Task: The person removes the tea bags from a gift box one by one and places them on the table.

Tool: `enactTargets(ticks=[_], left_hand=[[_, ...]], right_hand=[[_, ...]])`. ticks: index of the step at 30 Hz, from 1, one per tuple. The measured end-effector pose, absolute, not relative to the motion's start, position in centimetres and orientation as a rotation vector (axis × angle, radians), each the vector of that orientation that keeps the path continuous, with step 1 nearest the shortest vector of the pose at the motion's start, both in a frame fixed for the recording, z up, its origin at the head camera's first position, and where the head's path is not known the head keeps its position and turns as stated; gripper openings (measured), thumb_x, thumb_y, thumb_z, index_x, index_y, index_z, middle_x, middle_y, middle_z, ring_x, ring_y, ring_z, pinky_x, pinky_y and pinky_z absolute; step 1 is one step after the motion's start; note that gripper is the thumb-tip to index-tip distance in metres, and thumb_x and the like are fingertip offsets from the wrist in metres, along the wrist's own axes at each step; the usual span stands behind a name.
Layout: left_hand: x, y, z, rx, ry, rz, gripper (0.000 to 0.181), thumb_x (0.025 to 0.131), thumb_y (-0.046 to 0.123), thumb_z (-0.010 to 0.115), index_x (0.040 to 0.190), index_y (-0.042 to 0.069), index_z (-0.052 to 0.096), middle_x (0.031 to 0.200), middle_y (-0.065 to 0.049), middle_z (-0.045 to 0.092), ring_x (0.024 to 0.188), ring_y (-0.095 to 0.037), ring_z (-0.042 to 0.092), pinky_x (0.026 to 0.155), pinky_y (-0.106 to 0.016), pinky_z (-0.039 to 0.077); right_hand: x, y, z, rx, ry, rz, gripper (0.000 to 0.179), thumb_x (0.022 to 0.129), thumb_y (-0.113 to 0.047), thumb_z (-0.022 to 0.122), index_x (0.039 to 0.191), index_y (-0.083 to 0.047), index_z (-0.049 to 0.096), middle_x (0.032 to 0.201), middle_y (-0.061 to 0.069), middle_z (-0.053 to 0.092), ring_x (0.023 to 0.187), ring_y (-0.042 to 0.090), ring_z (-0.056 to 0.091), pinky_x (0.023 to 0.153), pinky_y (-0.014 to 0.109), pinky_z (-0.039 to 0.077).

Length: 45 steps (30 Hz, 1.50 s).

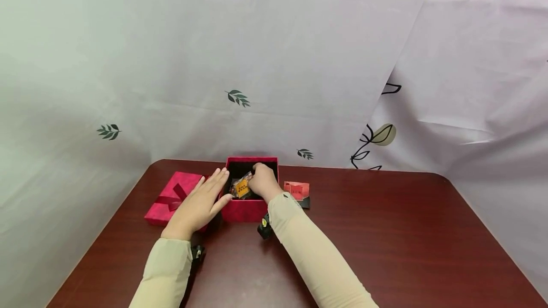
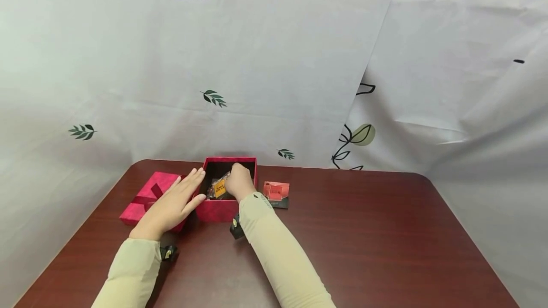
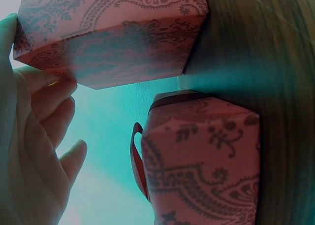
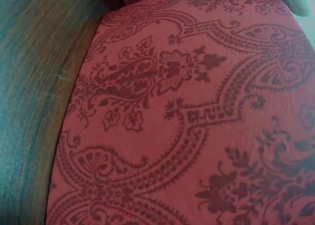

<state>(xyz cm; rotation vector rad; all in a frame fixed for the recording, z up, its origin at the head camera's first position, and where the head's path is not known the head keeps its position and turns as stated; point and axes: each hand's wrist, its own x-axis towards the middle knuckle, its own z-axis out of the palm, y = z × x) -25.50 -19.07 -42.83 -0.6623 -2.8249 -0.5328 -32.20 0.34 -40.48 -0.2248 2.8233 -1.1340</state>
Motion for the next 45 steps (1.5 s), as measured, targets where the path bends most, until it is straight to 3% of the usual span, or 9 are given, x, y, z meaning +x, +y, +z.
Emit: enactTargets(ticks=[2, 7, 22, 34, 45], left_hand=[[-25.5, -19.0, -42.8, -0.662, -2.817, -0.534, 0.067, 0.102, 0.036, 0.058, 0.156, 0.002, 0.036, 0.162, -0.015, 0.034, 0.152, -0.036, 0.024, 0.121, -0.06, 0.018], [-25.4, -18.9, -42.8, -0.662, -2.817, -0.54, 0.068, 0.102, 0.037, 0.058, 0.155, 0.001, 0.037, 0.161, -0.016, 0.035, 0.152, -0.037, 0.025, 0.121, -0.061, 0.019], [-25.2, -18.7, -42.9, -0.663, -2.833, -0.545, 0.069, 0.102, 0.039, 0.058, 0.156, 0.002, 0.037, 0.162, -0.016, 0.035, 0.152, -0.037, 0.025, 0.121, -0.061, 0.019], [-25.1, -18.9, -42.9, -0.656, -2.821, -0.552, 0.07, 0.101, 0.038, 0.06, 0.155, 0.0, 0.037, 0.161, -0.017, 0.035, 0.151, -0.038, 0.026, 0.121, -0.06, 0.019], [-25.4, -18.9, -42.7, -0.642, -2.845, -0.546, 0.071, 0.101, 0.038, 0.06, 0.156, 0.001, 0.035, 0.163, -0.016, 0.033, 0.152, -0.038, 0.024, 0.122, -0.06, 0.018]], right_hand=[[-32.2, 0.4, -40.4, -0.232, 2.838, -1.187, 0.041, 0.089, -0.002, 0.066, 0.129, 0.005, 0.063, 0.095, 0.017, 0.072, 0.072, 0.019, 0.059, 0.066, 0.031, 0.052], [-31.9, 0.4, -40.3, -0.22, 2.822, -1.322, 0.024, 0.092, -0.006, 0.068, 0.114, 0.004, 0.07, 0.097, 0.015, 0.074, 0.088, 0.025, 0.07, 0.073, 0.035, 0.059], [-30.2, 1.9, -39.2, -0.356, 2.922, -1.465, 0.013, 0.093, -0.008, 0.072, 0.104, -0.002, 0.076, 0.091, 0.008, 0.074, 0.084, 0.021, 0.07, 0.072, 0.032, 0.061], [-29.1, 5.2, -38.8, -0.241, 2.784, -1.806, 0.019, 0.092, -0.007, 0.072, 0.11, -0.006, 0.075, 0.092, 0.007, 0.072, 0.078, 0.018, 0.067, 0.07, 0.033, 0.059], [-27.7, 8.5, -39.3, -0.099, 2.482, -2.211, 0.028, 0.092, -0.004, 0.069, 0.119, -0.001, 0.071, 0.103, 0.014, 0.072, 0.09, 0.018, 0.068, 0.072, 0.025, 0.055]])
